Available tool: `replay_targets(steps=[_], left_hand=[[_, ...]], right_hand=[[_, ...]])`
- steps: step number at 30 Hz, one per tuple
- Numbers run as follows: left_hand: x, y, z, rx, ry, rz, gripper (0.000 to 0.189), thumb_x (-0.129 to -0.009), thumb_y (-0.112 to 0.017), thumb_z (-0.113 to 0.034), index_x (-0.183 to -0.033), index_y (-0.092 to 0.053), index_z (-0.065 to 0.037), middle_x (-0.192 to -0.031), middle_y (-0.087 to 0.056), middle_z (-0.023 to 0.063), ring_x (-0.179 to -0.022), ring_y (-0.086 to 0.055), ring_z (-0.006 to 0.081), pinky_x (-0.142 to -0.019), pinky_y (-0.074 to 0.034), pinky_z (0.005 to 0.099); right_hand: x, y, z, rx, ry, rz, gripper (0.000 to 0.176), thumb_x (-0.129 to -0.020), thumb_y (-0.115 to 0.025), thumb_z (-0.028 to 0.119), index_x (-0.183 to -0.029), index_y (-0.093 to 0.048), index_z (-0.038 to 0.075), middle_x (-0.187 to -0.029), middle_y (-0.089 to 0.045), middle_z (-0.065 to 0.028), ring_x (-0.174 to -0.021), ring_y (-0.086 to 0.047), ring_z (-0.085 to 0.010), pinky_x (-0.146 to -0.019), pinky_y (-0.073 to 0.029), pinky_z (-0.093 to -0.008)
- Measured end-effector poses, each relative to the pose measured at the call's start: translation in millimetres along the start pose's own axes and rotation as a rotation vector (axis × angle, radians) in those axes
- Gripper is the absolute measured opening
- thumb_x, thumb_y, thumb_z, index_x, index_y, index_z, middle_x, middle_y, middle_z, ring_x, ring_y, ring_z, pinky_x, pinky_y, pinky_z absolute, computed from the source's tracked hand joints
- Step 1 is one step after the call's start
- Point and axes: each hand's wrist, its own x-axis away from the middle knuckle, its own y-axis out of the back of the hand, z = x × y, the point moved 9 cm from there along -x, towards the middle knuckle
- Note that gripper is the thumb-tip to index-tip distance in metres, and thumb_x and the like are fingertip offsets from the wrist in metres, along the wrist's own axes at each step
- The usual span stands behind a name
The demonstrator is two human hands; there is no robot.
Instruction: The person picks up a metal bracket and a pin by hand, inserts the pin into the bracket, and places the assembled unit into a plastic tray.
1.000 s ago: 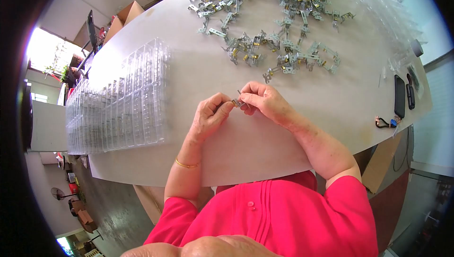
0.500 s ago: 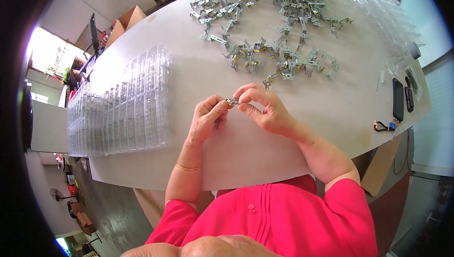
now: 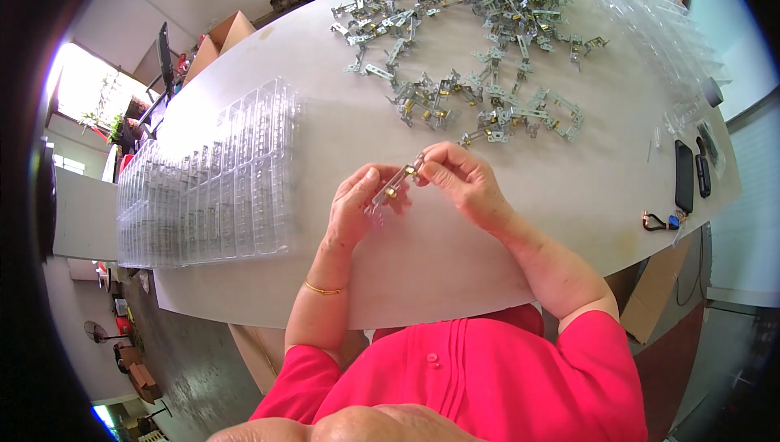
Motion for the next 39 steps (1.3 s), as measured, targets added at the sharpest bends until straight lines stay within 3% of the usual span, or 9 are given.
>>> replay_targets(steps=[1, 3, 4, 5, 11, 17, 20, 25, 39], left_hand=[[-1, 0, 3, -0.001, -0.002, 0.000, 0.043, -0.100, -0.055, -0.035, -0.118, -0.061, 0.004, -0.102, -0.067, 0.0148, -0.085, -0.068, 0.0219, -0.072, -0.055, 0.0332], [3, -7, -18, -0.007, -0.318, 0.036, 0.045, -0.097, -0.062, -0.024, -0.132, -0.054, 0.003, -0.129, -0.059, 0.0171, -0.116, -0.060, 0.0260, -0.092, -0.052, 0.0383], [3, -9, -18, -0.023, -0.313, 0.089, 0.047, -0.095, -0.064, -0.014, -0.138, -0.050, 0.001, -0.141, -0.051, 0.0146, -0.130, -0.050, 0.0250, -0.100, -0.047, 0.0388], [4, -10, -17, -0.023, -0.314, 0.090, 0.047, -0.095, -0.064, -0.014, -0.138, -0.050, 0.001, -0.141, -0.051, 0.0146, -0.130, -0.050, 0.0250, -0.100, -0.047, 0.0388], [4, -17, -20, -0.240, -0.345, 0.054, 0.038, -0.100, -0.056, -0.012, -0.136, -0.052, 0.000, -0.130, -0.061, 0.0125, -0.122, -0.055, 0.0200, -0.100, -0.047, 0.0382], [3, -3, -20, -0.182, -0.343, -0.066, 0.041, -0.101, -0.057, -0.020, -0.137, -0.050, -0.001, -0.110, -0.068, 0.0100, -0.108, -0.063, 0.0186, -0.095, -0.049, 0.0338], [5, -5, -23, -0.137, -0.317, -0.084, 0.036, -0.102, -0.055, -0.022, -0.133, -0.051, -0.003, -0.096, -0.068, 0.0079, -0.093, -0.066, 0.0168, -0.085, -0.051, 0.0309], [3, 3, -6, -0.264, -0.107, -0.166, 0.026, -0.105, -0.048, -0.025, -0.119, -0.056, -0.005, -0.076, -0.061, 0.0031, -0.068, -0.060, 0.0116, -0.063, -0.047, 0.0244], [0, 3, 6, -0.148, 0.004, -0.168, 0.026, -0.105, -0.047, -0.025, -0.112, -0.059, -0.003, -0.066, -0.053, 0.0010, -0.055, -0.051, 0.0094, -0.053, -0.042, 0.0228]], right_hand=[[-1, 4, -5, -0.114, -0.052, -0.020, 0.007, -0.100, -0.055, 0.009, -0.102, -0.060, 0.004, -0.103, -0.062, -0.0039, -0.096, -0.060, -0.0136, -0.090, -0.051, -0.0328], [-2, 5, -9, -0.218, -0.108, -0.056, 0.009, -0.101, -0.055, 0.012, -0.102, -0.061, 0.004, -0.101, -0.062, -0.0032, -0.095, -0.061, -0.0132, -0.090, -0.051, -0.0328], [-1, 5, -14, -0.322, -0.166, -0.091, 0.012, -0.101, -0.056, 0.015, -0.103, -0.061, 0.005, -0.100, -0.063, -0.0024, -0.093, -0.062, -0.0128, -0.091, -0.051, -0.0328], [-1, 5, -16, -0.321, -0.164, -0.092, 0.012, -0.101, -0.056, 0.015, -0.103, -0.061, 0.005, -0.100, -0.063, -0.0024, -0.093, -0.062, -0.0128, -0.091, -0.051, -0.0328], [3, -5, -35, -0.381, -0.268, -0.051, 0.013, -0.101, -0.056, 0.016, -0.103, -0.061, 0.005, -0.099, -0.063, -0.0017, -0.094, -0.062, -0.0126, -0.092, -0.052, -0.0338], [2, 0, -27, -0.047, -0.211, -0.117, 0.015, -0.100, -0.059, 0.019, -0.101, -0.060, 0.004, -0.098, -0.063, -0.0016, -0.090, -0.061, -0.0094, -0.086, -0.053, -0.0285], [2, 4, -23, 0.094, -0.184, -0.129, 0.015, -0.100, -0.060, 0.020, -0.101, -0.061, 0.005, -0.090, -0.063, -0.0007, -0.082, -0.060, -0.0082, -0.076, -0.053, -0.0260], [3, 2, -17, 0.085, -0.183, -0.117, 0.015, -0.100, -0.061, 0.023, -0.100, -0.062, 0.008, -0.067, -0.054, 0.0050, -0.060, -0.049, -0.0041, -0.054, -0.042, -0.0215], [7, -6, -10, 0.276, -0.133, -0.099, 0.011, -0.099, -0.059, 0.015, -0.105, -0.063, 0.006, -0.069, -0.054, 0.0049, -0.062, -0.051, -0.0035, -0.055, -0.042, -0.0217]])
